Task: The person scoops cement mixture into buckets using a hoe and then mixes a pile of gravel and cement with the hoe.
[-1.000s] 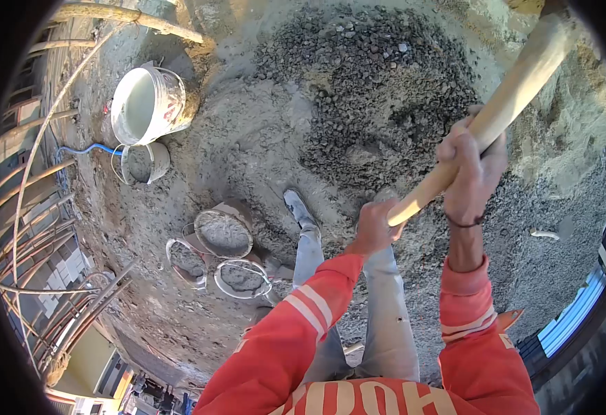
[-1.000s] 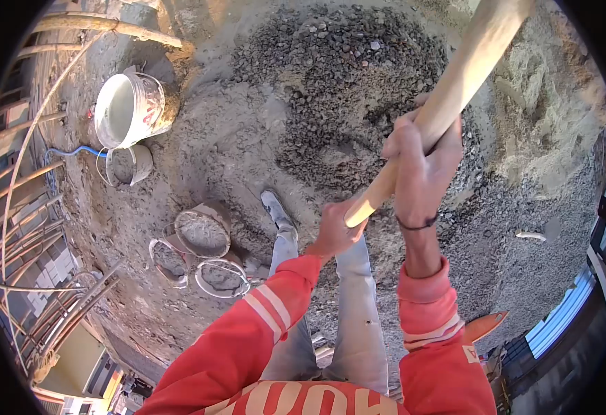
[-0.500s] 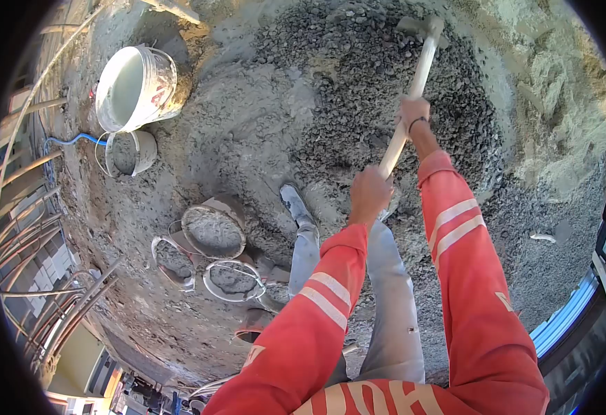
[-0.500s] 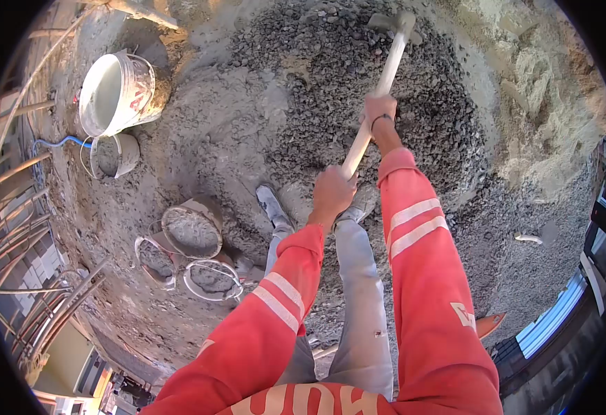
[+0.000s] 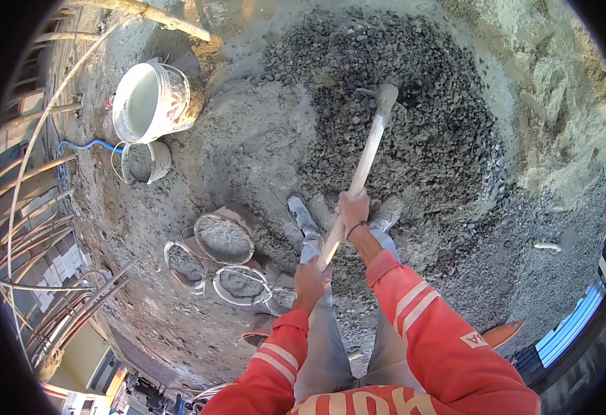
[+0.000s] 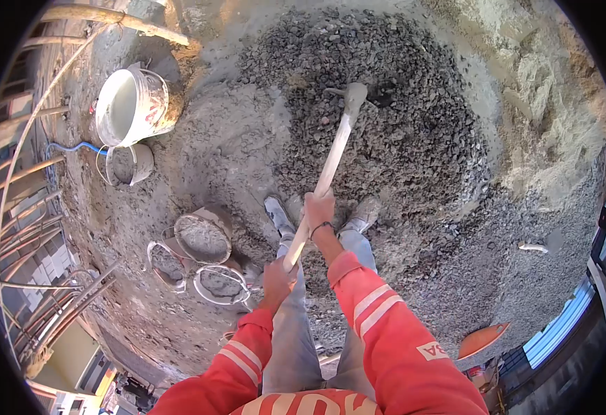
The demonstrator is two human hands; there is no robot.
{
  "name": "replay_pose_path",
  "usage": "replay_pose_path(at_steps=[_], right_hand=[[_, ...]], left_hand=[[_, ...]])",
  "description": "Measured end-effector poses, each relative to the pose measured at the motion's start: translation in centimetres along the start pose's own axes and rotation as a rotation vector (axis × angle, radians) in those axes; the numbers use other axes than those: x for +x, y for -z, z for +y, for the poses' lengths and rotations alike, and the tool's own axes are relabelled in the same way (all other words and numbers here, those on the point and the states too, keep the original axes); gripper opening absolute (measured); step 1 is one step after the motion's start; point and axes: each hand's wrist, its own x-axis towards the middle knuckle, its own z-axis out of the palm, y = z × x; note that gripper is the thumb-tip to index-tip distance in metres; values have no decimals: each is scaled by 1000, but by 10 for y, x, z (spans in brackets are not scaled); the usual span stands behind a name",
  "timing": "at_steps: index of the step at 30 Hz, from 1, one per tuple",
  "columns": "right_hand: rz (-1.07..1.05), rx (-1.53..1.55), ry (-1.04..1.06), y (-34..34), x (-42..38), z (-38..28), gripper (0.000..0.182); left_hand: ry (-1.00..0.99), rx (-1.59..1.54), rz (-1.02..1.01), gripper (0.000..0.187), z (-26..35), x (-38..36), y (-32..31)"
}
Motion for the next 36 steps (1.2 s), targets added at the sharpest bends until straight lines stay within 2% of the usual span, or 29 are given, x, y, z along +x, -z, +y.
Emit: replay_pose_path(at_steps=[1, 3, 5, 7, 9, 10, 12, 13, 14, 15, 17, 18, 20, 21, 22, 23, 24, 25, 26, 27, 28, 30, 34, 36], right_hand=[[7, -22, -65, -8, -36, -13, 24], [-34, -14, -15, -11, -62, 3, 25], [-84, 72, 19, -3, -86, -16, 25], [-147, 167, 172, 16, -108, -67, 23], [-206, 192, 315, 46, -111, -150, 29], [-195, 181, 432, 62, -114, -200, 26], [-184, 100, 738, 89, -121, -305, 21], [-96, -5, 907, 95, -122, -346, 14], [-81, -58, 1055, 104, -110, -379, 13], [-34, -55, 1141, 112, -97, -407, 15], [-68, -56, 1118, 136, -43, -450, 21], [-58, -67, 1116, 130, -30, -442, 21], [206, -269, 1121, 118, -6, -404, 25], [270, -500, 952, 110, -2, -369, 26], [308, -503, 889, 110, 33, -313, 23], [365, -640, 844, 125, 94, -233, 22], [325, -687, 537, 139, 146, -139, 22], [249, -769, 181, 147, 170, -54, 24], [133, -733, -52, 150, 193, 29, 32], [212, -518, -201, 128, 159, 7, 27], [204, -514, -195, 106, 151, 10, 27], [147, -312, -108, 100, 132, 6, 12], [141, -324, -195, 63, 115, 3, 12], [187, -267, -160, 36, 71, 12, 12]], left_hand=[[-103, -17, 83, 28, -29, -13, -8], [-103, 48, 108, 27, -46, -34, 7], [-85, 97, 124, 25, -40, -45, 6], [-139, -138, 137, 21, -14, -36, 2], [-365, -418, 258, 17, 72, -18, 5], [-468, -384, 281, 16, 111, -4, -1], [-627, -727, 228, 18, 225, 14, 23], [-755, -800, 234, 20, 272, 25, 37], [-860, -697, 335, 21, 311, 41, 41], [-881, -830, 404, 21, 349, 49, 46], [-919, -865, 429, 18, 389, 70, 43], [-917, -875, 417, 18, 384, 74, 33], [-804, -948, 264, 23, 366, 84, 11], [-706, -863, 192, 30, 335, 86, -14], [-571, -804, 14, 33, 293, 76, -31], [-433, -596, 40, 33, 244, 69, -74], [-267, -536, -109, 33, 189, 49, -104], [-54, -427, -229, 33, 158, 28, -104], [-36, -333, -234, 34, 129, 17, -116], [-13, -239, -215, 35, 104, 24, -116], [-14, -237, -205, 35, 92, 34, -94], [-80, -297, -303, 38, 86, 35, -55], [-101, -343, -289, 38, 58, 36, -2], [-100, -334, -293, 37, 23, 24, 15]])
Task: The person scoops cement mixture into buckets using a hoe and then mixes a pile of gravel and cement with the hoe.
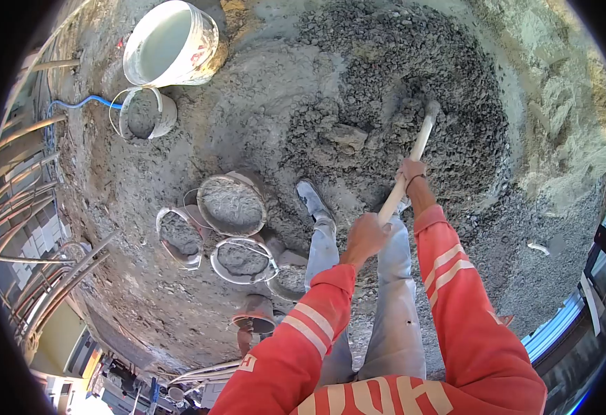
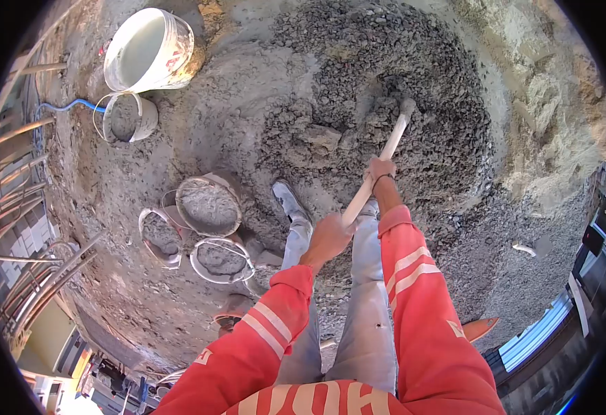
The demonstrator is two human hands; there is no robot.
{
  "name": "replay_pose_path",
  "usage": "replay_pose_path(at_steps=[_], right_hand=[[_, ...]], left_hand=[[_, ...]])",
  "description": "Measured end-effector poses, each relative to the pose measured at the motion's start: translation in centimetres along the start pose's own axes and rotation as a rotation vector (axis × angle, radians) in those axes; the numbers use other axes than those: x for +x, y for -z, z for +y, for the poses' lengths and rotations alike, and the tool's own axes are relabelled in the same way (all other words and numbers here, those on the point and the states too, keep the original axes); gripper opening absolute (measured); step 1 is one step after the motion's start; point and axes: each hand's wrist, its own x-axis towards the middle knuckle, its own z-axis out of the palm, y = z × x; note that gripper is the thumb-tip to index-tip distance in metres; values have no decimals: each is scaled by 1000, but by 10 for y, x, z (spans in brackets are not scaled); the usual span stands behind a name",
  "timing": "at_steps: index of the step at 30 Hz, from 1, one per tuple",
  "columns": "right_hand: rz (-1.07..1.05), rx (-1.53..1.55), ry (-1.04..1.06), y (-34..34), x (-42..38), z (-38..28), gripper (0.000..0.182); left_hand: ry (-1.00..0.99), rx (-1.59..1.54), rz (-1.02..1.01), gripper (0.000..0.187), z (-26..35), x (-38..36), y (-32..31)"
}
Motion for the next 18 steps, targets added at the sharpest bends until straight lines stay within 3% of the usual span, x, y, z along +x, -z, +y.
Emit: replay_pose_path(at_steps=[5, 10, 13, 14, 16, 18], right_hand=[[45, 105, 69, -66, -134, 45, 18], [-65, 358, -10, -111, -234, 72, 19], [-76, 417, 146, -100, -276, 31, 19], [-153, 513, 257, -84, -294, -11, 18], [-272, 602, 523, -44, -320, -94, 20], [-322, 586, 762, -2, -340, -186, 20]], left_hand=[[-129, 82, 120, 32, -78, -80, 63], [-46, 314, 149, 34, -170, -131, 102], [-116, 274, 170, 27, -151, -127, 123], [-125, 268, 185, 27, -131, -118, 126], [-486, 87, 317, 22, -61, -92, 122], [-692, -75, 410, 19, 40, -63, 122]])
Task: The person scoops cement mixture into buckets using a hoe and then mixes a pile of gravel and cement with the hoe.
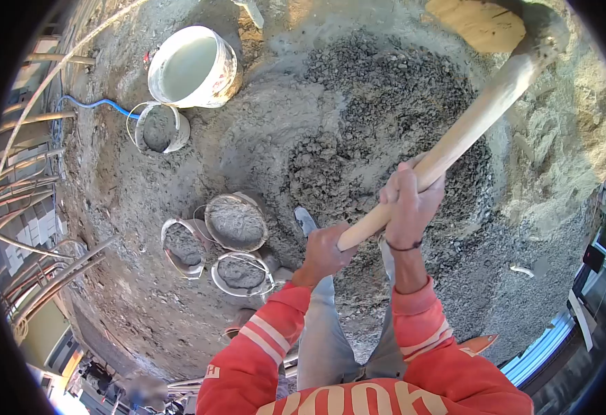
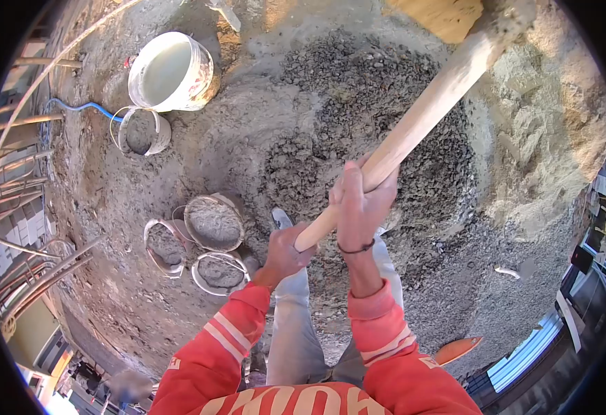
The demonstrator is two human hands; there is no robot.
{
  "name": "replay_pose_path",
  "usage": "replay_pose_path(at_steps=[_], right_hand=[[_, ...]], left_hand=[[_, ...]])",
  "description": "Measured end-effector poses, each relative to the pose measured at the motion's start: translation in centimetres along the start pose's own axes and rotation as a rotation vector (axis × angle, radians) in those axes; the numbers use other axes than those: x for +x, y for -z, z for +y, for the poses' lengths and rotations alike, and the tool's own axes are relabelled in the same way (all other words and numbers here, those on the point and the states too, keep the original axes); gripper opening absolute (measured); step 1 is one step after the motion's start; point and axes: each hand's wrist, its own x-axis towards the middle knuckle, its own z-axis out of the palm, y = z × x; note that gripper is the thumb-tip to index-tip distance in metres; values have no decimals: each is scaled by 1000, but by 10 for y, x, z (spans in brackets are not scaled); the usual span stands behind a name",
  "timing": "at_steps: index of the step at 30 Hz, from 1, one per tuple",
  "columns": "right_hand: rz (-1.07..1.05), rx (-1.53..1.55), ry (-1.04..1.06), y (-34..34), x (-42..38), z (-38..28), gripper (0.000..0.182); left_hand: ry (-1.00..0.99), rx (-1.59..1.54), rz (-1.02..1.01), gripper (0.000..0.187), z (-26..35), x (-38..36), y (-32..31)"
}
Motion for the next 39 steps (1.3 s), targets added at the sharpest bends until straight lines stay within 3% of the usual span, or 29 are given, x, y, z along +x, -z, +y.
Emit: replay_pose_path(at_steps=[1, 5, 7, 10, 11, 12, 13, 14, 15, 17, 19, 21, 24, 27, 30, 33, 37, 39], right_hand=[[-35, -8, 119, -7, 27, -41, 20], [-166, -234, 491, 0, 146, -122, 14], [-174, -291, 498, 17, 215, -127, 23], [-211, -533, 505, 45, 301, -69, 22], [-249, -696, 475, 66, 318, -34, 23], [-182, -601, 372, 76, 303, 1, 23], [-112, -759, 268, 101, 313, 55, 25], [-108, -790, 25, 130, 299, 108, 26], [-150, -1005, -141, 190, 315, 213, 26], [-159, -933, -386, 241, 262, 288, 25], [-71, -692, -587, 226, 238, 265, 20], [-108, -635, -604, 218, 246, 249, 19], [-129, -590, -636, 205, 259, 231, 18], [-132, -570, -692, 184, 245, 230, 15], [-91, -572, -650, 154, 198, 223, 14], [-17, -227, -682, 130, 160, 222, 20], [64, -278, -749, 97, 85, 248, 22], [106, -308, -760, 86, 20, 264, 21]], left_hand=[[-40, -69, 37, 11, 38, 45, -10], [-196, -211, 172, 16, 126, 191, -68], [-255, -149, 294, 18, 135, 244, -102], [-182, -201, 375, 23, 91, 289, -168], [-55, -233, 334, 25, 69, 281, -190], [68, -261, 290, 27, 44, 267, -210], [213, -227, 280, 31, 14, 239, -237], [430, -101, 212, 33, -12, 200, -263], [616, -135, 149, 35, -23, 157, -275], [734, 142, 50, 36, -53, 93, -297], [750, 235, 38, 38, -53, 92, -286], [797, 186, -83, 43, -40, 102, -273], [819, 132, -63, 45, -4, 124, -246], [788, 128, -61, 40, -15, 114, -216], [712, 80, -39, 38, -36, 76, -172], [652, 12, -48, 33, -38, 27, -123], [733, 17, -96, 30, -49, -60, -76], [620, 71, -36, 27, -67, -108, -59]])
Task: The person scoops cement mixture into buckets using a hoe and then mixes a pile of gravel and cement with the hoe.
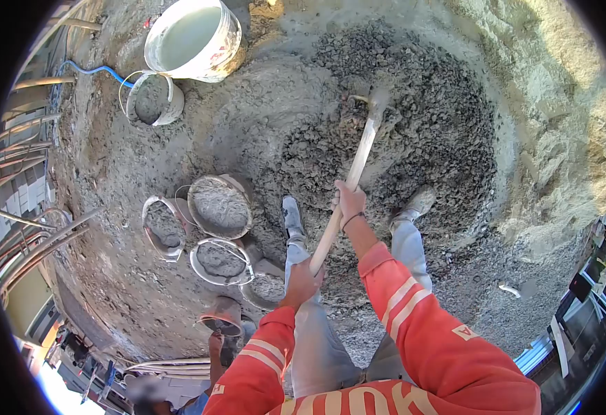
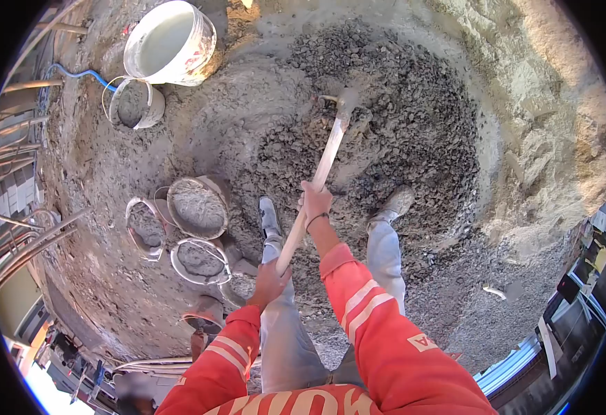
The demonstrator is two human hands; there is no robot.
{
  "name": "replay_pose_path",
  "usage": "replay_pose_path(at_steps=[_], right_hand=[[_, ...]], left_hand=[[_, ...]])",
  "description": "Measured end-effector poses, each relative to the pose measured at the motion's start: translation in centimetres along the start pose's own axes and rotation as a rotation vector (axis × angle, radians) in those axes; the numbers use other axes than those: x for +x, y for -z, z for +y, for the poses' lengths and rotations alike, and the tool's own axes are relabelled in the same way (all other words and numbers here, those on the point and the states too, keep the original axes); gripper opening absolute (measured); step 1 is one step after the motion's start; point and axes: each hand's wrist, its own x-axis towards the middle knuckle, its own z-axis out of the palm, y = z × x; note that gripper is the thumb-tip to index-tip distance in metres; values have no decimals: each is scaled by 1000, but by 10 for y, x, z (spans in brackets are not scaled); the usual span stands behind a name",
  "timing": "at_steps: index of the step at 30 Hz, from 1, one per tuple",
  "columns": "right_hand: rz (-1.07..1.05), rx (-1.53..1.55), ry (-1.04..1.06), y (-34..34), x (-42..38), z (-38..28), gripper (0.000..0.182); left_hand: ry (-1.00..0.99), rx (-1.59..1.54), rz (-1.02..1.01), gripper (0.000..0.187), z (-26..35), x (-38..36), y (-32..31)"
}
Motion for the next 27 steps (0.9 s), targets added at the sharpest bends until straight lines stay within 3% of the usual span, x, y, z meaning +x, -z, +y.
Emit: replay_pose_path(at_steps=[2, 5, 6, 8, 9, 12, 14, 15, 17, 20, 21, 22, 23, 24, 25, 26, 27], right_hand=[[0, 44, -55, -8, -31, 35, 21], [-44, 125, -15, 2, -57, 17, 22], [-98, 164, 63, 5, -70, -6, 23], [-146, 164, 270, 25, -85, -90, 22], [-182, 192, 424, 38, -91, -139, 19], [-308, 103, 941, 74, -125, -304, 16], [-211, -55, 1240, 95, -124, -401, 18], [-384, -17, 1346, 109, -111, -452, 24], [-107, -124, 1635, 110, -100, -509, 23], [-90, -138, 1535, 121, -52, -536, 21], [28, -189, 1349, 130, -16, -545, 20], [-7, -234, 1301, 143, 27, -526, 21], [141, -1038, 1284, 201, 163, -544, 30], [134, -788, 1030, 193, 175, -478, 27], [123, -542, 780, 181, 187, -409, 26], [221, -772, 527, 203, 257, -342, 31], [333, -1027, 538, 223, 310, -263, 39]], left_hand=[[36, 129, 26, 25, -76, -19, -8], [-38, 235, -1, 24, -93, -18, -5], [-14, 83, 13, 20, -74, -8, -12], [-136, -127, 35, 14, 7, 33, -28], [-347, -134, 116, 11, 28, 61, -56], [-677, -335, 85, 14, 205, 134, -75], [-852, -464, 180, 7, 313, 178, -92], [-869, -474, 174, 10, 359, 194, -95], [-929, -568, 240, 15, 430, 232, -114], [-876, -589, 235, 20, 454, 264, -160], [-844, -607, 235, 23, 450, 272, -178], [-762, -717, 160, 30, 428, 279, -207], [-602, -569, 129, 33, 396, 278, -226], [-442, -421, 94, 36, 356, 268, -247], [-273, -494, -2, 38, 307, 251, -274], [-46, -388, -13, 38, 269, 223, -286], [55, -349, -70, 38, 238, 201, -287]])
